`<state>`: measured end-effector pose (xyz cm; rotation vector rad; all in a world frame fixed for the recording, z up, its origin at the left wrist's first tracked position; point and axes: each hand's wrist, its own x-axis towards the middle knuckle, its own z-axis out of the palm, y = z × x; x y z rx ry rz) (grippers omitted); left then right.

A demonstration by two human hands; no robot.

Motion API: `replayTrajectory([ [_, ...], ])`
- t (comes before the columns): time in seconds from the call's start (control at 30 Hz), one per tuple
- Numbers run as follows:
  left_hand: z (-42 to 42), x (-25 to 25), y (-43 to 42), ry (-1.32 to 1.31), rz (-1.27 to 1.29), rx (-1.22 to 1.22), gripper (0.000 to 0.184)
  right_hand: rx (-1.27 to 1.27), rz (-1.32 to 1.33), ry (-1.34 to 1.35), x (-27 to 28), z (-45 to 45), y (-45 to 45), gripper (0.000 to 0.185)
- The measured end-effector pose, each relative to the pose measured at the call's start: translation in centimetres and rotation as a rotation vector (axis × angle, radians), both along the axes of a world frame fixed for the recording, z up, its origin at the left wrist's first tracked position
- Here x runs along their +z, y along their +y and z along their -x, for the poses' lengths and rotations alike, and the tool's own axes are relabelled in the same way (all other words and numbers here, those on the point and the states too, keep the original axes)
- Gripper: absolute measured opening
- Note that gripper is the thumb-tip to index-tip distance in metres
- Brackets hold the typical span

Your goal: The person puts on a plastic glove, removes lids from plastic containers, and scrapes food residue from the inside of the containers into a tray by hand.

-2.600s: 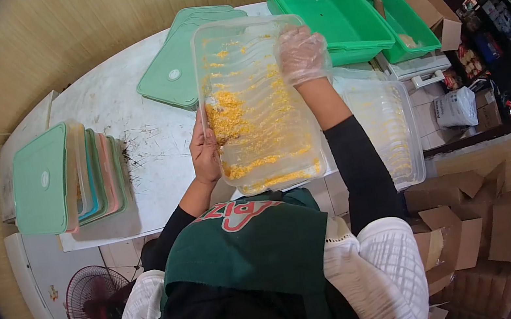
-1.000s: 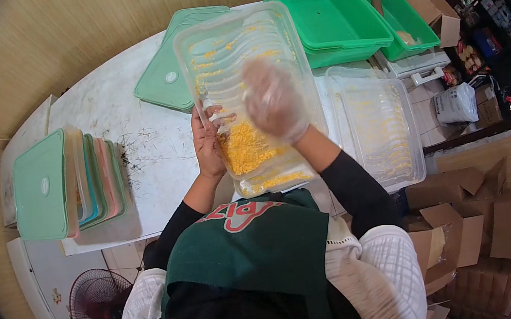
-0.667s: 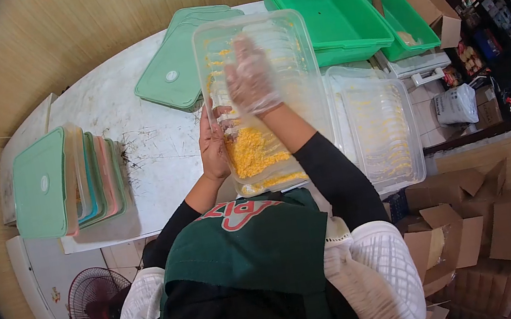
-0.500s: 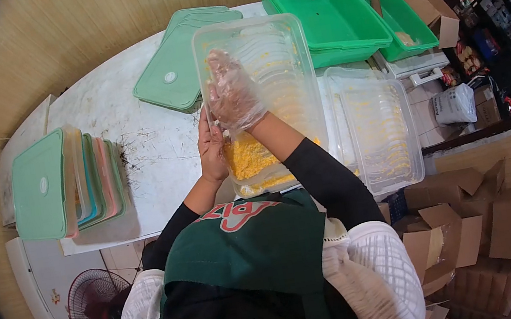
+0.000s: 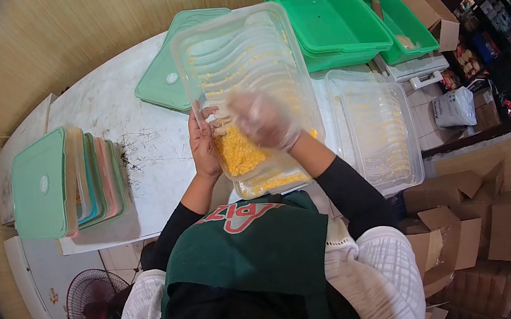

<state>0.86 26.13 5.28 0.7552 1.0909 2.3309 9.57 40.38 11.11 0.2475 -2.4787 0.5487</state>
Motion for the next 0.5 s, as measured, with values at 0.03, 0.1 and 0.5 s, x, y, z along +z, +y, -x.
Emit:
replayTrajectory([
  [0.03,-0.2,0.6,0.0,-0.021,-0.004,-0.004,0.049,-0.218,-0.035,0.039,-0.6,0.2,0.9,0.041],
  [0.1,-0.3,1.3,0.0,-0.047,-0.02,-0.02,0.049,-0.466,-0.19,0.069,1.3,0.2,2.8,0.045],
  [0.5,1.3,1.7,1.0,0.224,0.012,-0.025,0.06,0.13,-0.257,-0.175,-1.5,1.1,-1.7,0.042],
])
